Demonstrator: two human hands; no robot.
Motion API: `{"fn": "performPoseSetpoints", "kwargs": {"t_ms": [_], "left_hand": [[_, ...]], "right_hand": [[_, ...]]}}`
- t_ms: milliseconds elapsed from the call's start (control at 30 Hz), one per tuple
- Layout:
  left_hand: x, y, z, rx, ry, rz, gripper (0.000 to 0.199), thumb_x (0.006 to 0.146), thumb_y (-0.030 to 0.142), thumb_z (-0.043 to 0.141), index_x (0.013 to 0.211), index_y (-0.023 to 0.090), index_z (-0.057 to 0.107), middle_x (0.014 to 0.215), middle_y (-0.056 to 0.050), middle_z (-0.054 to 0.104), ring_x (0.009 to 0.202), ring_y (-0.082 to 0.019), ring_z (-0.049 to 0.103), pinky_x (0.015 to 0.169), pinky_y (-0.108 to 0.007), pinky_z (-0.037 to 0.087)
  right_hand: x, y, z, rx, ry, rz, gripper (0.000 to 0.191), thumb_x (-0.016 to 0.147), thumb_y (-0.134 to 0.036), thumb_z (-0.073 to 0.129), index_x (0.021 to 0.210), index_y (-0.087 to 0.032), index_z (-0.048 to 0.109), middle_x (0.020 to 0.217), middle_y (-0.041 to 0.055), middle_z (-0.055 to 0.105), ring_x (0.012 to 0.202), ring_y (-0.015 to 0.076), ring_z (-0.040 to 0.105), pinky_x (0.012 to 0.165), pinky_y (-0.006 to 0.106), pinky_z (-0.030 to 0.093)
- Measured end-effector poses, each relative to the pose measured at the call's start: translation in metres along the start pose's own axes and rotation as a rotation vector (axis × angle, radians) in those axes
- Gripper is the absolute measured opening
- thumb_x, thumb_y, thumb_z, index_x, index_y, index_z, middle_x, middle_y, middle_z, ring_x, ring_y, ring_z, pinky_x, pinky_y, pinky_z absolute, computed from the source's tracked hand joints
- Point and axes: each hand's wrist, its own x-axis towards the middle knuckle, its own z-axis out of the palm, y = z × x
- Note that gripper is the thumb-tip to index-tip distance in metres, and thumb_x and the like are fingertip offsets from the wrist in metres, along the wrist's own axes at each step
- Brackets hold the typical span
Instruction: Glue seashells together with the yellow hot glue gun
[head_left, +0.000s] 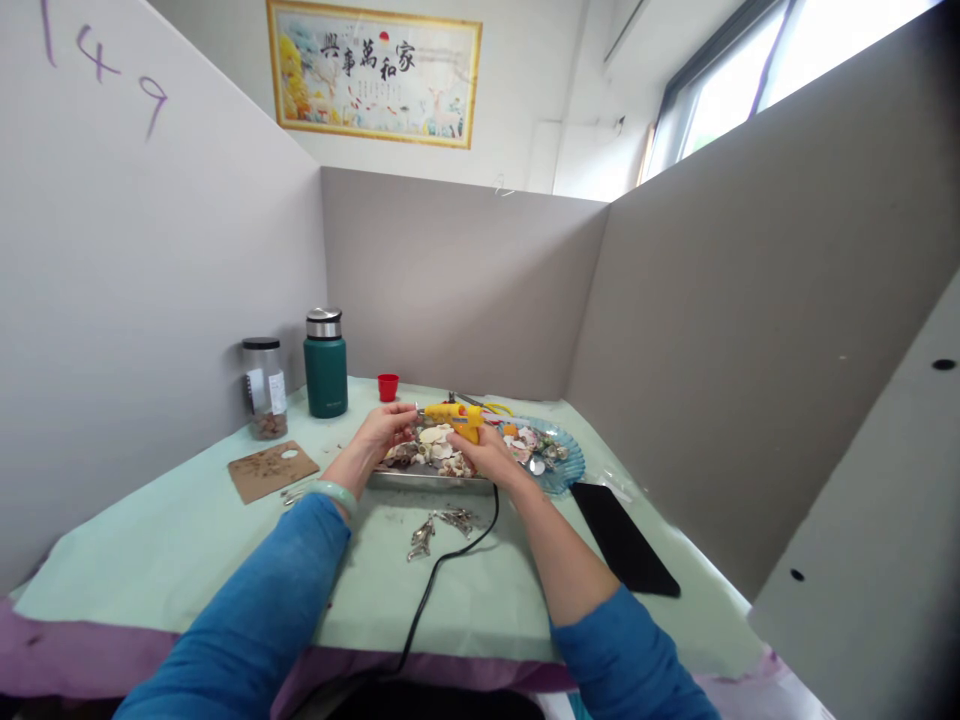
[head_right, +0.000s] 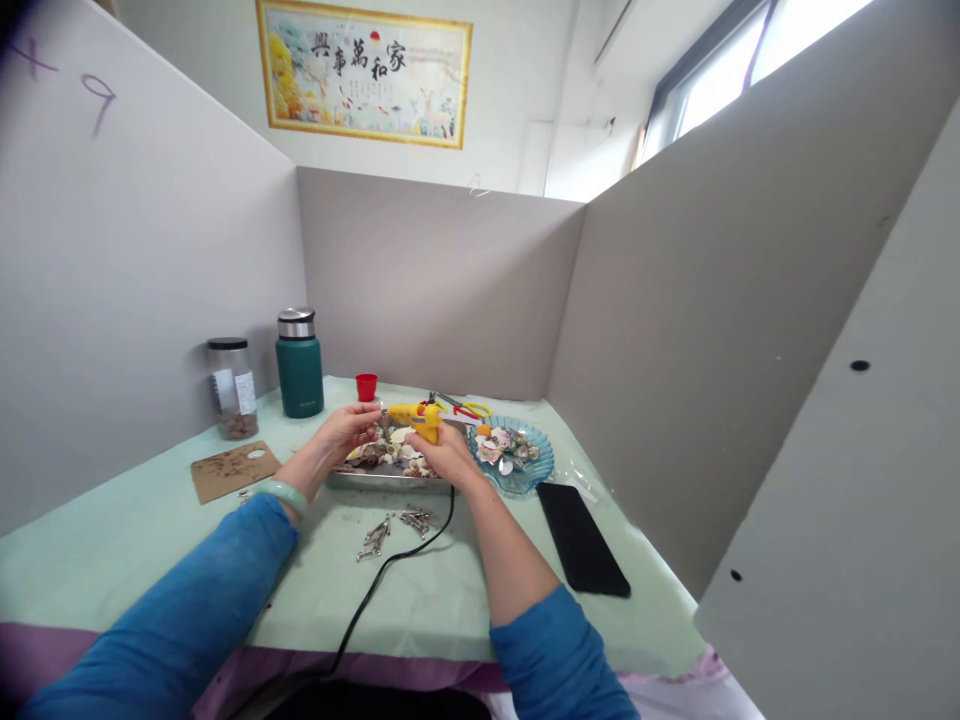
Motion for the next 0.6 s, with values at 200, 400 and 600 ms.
{"fn": "performPoseSetpoints", "kwargs": {"t_ms": [200,400,600], "left_hand": [[0.0012,-0.0013,-0.0007,0.002,-0.004,-0.001,0.022,0.063,0.01,0.073,0.08,0.011,0.061,0.065,-0.003,0.064,0.04,-0.005,0.049,0.048,-0.022,0.048],[0.0007,-0.0014,-0.0002,0.022,-0.006,-0.003,0.023,0.061,0.01,0.074,0.081,0.01,0.062,0.064,-0.003,0.063,0.041,-0.005,0.049,0.048,-0.021,0.048],[0.0021,-0.0023,-0.0006,0.021,0.0,0.006,0.023,0.062,0.01,0.073,0.081,0.01,0.061,0.065,-0.003,0.064,0.04,-0.005,0.049,0.048,-0.022,0.049]], "right_hand": [[0.0003,0.0,0.0001,-0.007,0.008,-0.002,0.029,0.076,-0.046,0.056,0.077,-0.017,0.055,0.051,-0.0047,0.048,0.045,0.0097,0.044,0.045,0.021,0.034],[0.0003,0.0005,-0.0002,-0.027,0.026,-0.017,0.029,0.077,-0.047,0.056,0.076,-0.017,0.055,0.052,-0.0044,0.049,0.047,0.0101,0.045,0.049,0.021,0.036],[-0.0001,0.0003,0.0,-0.045,0.025,-0.018,0.03,0.077,-0.047,0.056,0.076,-0.017,0.056,0.051,-0.0042,0.048,0.048,0.0106,0.045,0.048,0.021,0.035]]}}
